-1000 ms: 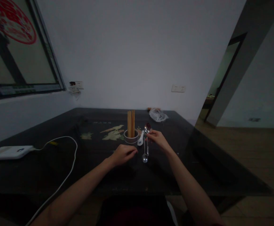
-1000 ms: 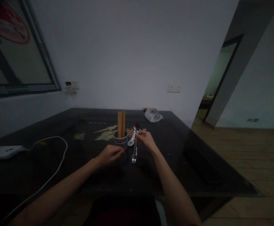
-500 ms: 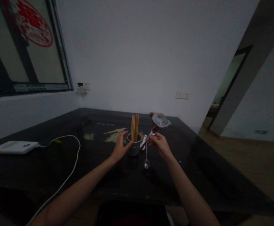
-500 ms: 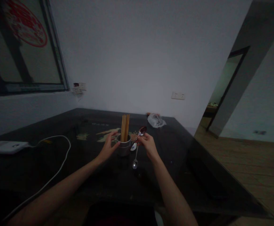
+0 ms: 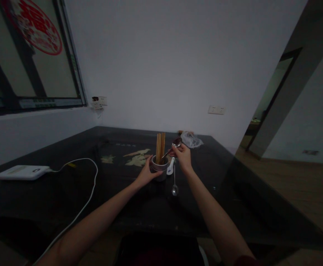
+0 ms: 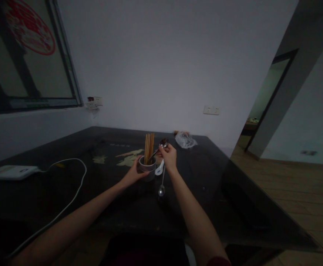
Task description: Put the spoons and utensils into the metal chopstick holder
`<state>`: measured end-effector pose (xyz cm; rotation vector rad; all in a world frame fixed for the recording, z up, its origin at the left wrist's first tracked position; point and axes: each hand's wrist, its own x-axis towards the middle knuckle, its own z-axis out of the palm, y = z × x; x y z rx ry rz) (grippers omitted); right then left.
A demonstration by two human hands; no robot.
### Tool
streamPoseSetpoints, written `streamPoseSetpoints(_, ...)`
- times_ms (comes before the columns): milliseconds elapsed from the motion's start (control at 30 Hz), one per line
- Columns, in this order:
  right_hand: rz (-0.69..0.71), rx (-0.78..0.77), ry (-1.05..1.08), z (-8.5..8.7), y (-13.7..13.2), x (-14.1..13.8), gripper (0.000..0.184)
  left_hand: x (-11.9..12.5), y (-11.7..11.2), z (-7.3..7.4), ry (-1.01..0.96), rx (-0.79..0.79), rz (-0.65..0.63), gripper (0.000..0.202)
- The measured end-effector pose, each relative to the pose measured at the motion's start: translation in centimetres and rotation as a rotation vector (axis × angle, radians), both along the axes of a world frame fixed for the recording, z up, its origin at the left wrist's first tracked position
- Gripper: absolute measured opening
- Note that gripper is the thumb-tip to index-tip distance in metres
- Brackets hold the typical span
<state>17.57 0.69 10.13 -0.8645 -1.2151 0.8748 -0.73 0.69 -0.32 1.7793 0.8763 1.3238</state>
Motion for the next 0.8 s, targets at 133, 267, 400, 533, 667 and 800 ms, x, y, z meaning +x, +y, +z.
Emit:
streamPoseSetpoints(133, 0.000, -0.020, -0.100, -0.9, 0.3, -0.4, 0.033, 0.2, -0.4, 0.6, -0.057, -0.004, -0.048, 0.091)
streamPoseSetpoints(267, 0.012, -0.025, -0.134, -1.3, 0.4, -0.4, 0.033, 0.3, -0.6, 0.8, -0.058, -0.042, -0.022, 0.085)
streamPoseSetpoints(400, 0.000, -0.016, -0.216, -1.2, 0.8, -0.5, 0.028, 0.1, -0.3, 0.5, -0.040, -0.116, 0.013, 0.078)
streamPoseSetpoints(533, -0.003, -0.025, -0.238, -1.3, 1.0, -0.8, 0.024, 0.1, -0.1, 0.4, -0.050, -0.131, 0.017, 0.074)
streamPoseSetpoints(667, -0.029, -0.049, -0.271, -1.7, 1.0, -1.1, 0.021, 0.2, -0.4, 0.8, -0.047, -0.120, 0.019, 0.070)
streamPoseSetpoints(800, -0.102, -0.017, -0.364, -2.0, 1.1, -1.0, 0.017, 0.4, -0.7, 1.2, -0.043, -0.114, 0.006, 0.069)
